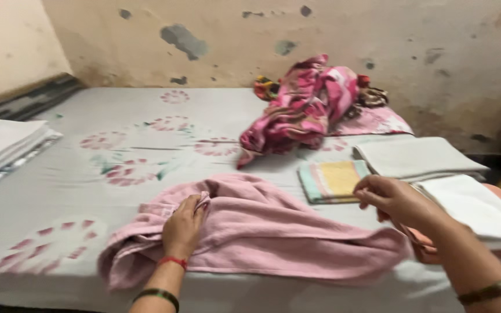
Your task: The person folds several towels on a bed, smoothing and aligning them before stacking. The person then carries the folded towels to a cabinet and places them on a shelf.
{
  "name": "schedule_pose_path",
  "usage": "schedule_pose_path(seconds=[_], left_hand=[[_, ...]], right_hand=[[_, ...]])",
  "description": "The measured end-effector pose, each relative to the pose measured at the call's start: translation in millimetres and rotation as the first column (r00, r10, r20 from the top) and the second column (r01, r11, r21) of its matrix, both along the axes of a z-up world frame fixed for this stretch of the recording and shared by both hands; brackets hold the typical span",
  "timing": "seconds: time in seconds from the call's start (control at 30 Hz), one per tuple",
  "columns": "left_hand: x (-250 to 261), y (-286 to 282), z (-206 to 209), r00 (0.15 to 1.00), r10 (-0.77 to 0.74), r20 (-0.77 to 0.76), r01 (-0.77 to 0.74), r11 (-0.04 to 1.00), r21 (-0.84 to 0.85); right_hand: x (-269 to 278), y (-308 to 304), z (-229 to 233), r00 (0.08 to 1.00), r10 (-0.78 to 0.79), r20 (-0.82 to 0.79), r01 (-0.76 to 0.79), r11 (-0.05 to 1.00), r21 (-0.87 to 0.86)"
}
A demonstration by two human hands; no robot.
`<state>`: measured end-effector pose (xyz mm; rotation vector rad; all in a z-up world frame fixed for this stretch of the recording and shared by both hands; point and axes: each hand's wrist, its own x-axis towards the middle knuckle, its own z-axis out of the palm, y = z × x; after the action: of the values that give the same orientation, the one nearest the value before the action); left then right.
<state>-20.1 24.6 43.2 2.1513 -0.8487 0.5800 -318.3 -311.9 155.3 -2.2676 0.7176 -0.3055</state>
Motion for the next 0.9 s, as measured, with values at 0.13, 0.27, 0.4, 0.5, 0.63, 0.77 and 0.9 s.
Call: schedule_pose_path(seconds=[0.13, 0.27, 0.4, 0.5, 0.63, 0.77, 0.9], left_hand=[[1.8, 42.3, 24.0, 0.989, -0.148, 0.002, 0.141, 0.937, -0.319], [10.9, 97.1, 40.7, 0.964, -0.229, -0.132, 0.133, 0.851, -0.508], [18.0, 151.9, 47.4, 0.957, -0.268, -0.108, 0.121, 0.712, -0.691], [17.5, 183.9, 44.8, 0.955, -0.273, -0.118, 0.099, 0.665, -0.740], [23.1, 200.7, 31.8, 0.938, -0.233, -0.258, -0.030, 0.685, -0.728], [41.2, 177.4, 24.8, 0.943, -0.040, -0.331, -0.189, 0.754, -0.629], [58.5, 127.3, 17.6, 0.892, 0.100, -0.441, -0.266, 0.905, -0.333]], right_hand=[[90.0, 32.7, -12.2, 0.980, 0.160, 0.121, -0.131, 0.968, -0.214], [197.3, 80.3, -33.6, 0.874, 0.457, 0.163, -0.408, 0.875, -0.261], [281.8, 118.5, -58.9, 0.830, 0.528, 0.181, -0.408, 0.795, -0.450], [314.0, 133.2, -76.4, 0.815, 0.570, 0.102, -0.378, 0.658, -0.651], [305.3, 139.4, -81.6, 0.857, 0.500, -0.129, -0.468, 0.646, -0.603], [255.2, 156.4, -66.7, 0.788, 0.595, -0.155, -0.555, 0.580, -0.596], [197.1, 178.0, -72.2, 0.507, 0.797, -0.329, -0.816, 0.321, -0.480]])
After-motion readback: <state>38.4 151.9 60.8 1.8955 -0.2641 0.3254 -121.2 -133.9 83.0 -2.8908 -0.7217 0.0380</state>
